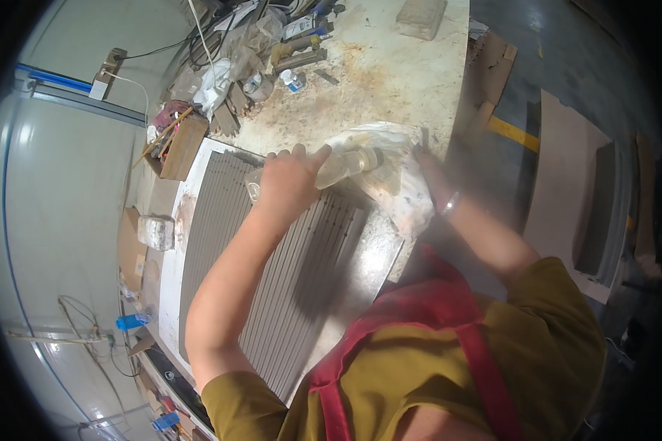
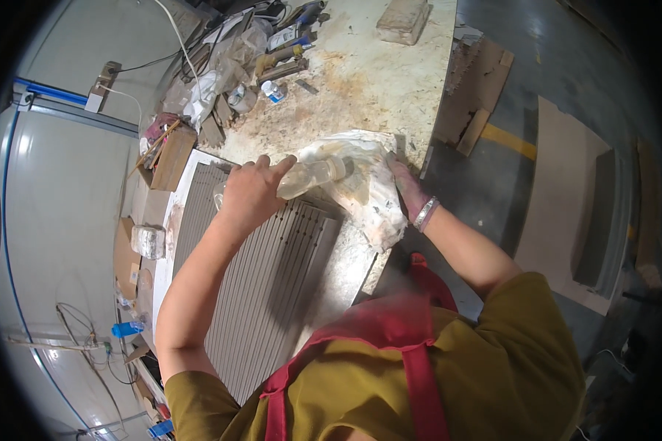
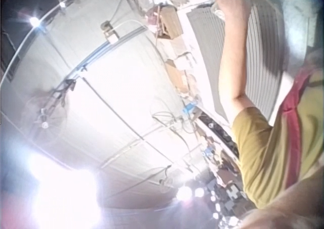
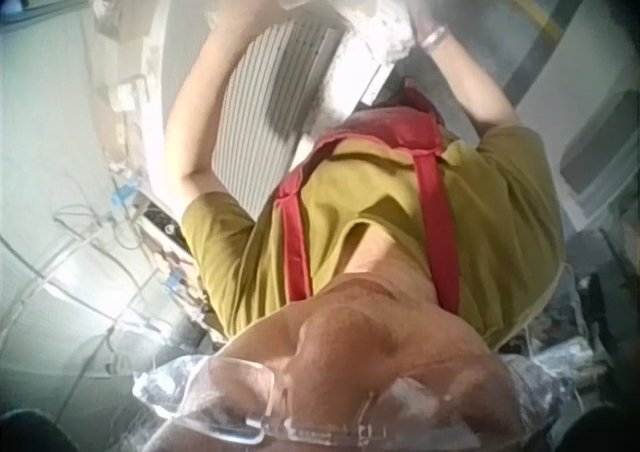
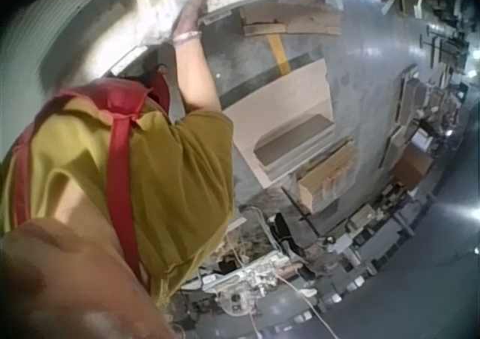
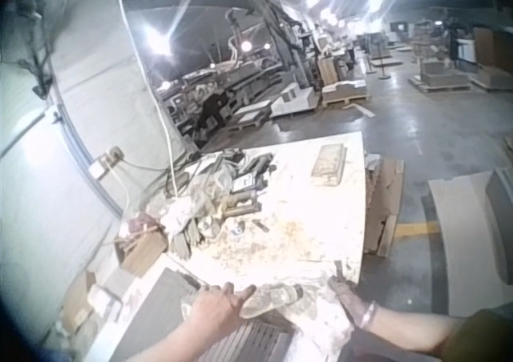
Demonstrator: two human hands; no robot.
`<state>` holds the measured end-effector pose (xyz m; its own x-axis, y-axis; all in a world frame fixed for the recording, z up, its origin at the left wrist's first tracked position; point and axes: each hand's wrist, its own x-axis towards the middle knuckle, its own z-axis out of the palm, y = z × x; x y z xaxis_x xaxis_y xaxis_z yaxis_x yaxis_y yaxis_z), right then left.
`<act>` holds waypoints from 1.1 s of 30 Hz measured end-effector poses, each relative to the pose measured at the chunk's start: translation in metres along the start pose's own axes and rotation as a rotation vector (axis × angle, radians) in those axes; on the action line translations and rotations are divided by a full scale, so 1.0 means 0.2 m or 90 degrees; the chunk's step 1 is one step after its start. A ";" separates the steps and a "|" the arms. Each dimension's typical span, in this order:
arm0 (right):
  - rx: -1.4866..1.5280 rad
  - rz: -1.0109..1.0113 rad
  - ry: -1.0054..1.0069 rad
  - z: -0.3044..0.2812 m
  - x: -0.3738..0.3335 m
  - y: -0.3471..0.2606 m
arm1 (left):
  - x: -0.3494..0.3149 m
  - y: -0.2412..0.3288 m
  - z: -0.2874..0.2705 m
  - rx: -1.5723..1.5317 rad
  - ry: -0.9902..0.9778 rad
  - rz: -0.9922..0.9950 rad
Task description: The person wipes a corrugated board with a cloth. They pour a liquid from a bottle onto the cloth and continue wiping the surface of the board by hand.
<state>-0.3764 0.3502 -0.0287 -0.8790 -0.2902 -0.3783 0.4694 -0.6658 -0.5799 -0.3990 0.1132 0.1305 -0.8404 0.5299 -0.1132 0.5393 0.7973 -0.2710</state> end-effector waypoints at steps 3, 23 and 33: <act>0.097 -0.038 -0.002 -0.01 0.03 0.01 | 0.01 0.03 -0.01 -0.022 -0.017 0.027; 0.201 0.029 -0.168 -0.22 0.25 -0.05 | 0.30 -0.43 0.43 -0.500 0.325 -0.175; 0.159 -0.023 -0.352 -0.18 0.13 -0.27 | 0.55 -0.54 0.92 -0.854 0.508 -0.386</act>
<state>-0.4207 0.4031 -0.0328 -0.8383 -0.5344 0.1086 0.4640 -0.8037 -0.3725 -0.5601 0.0322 -0.0283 -0.9216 -0.2574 0.2906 0.1835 0.3708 0.9104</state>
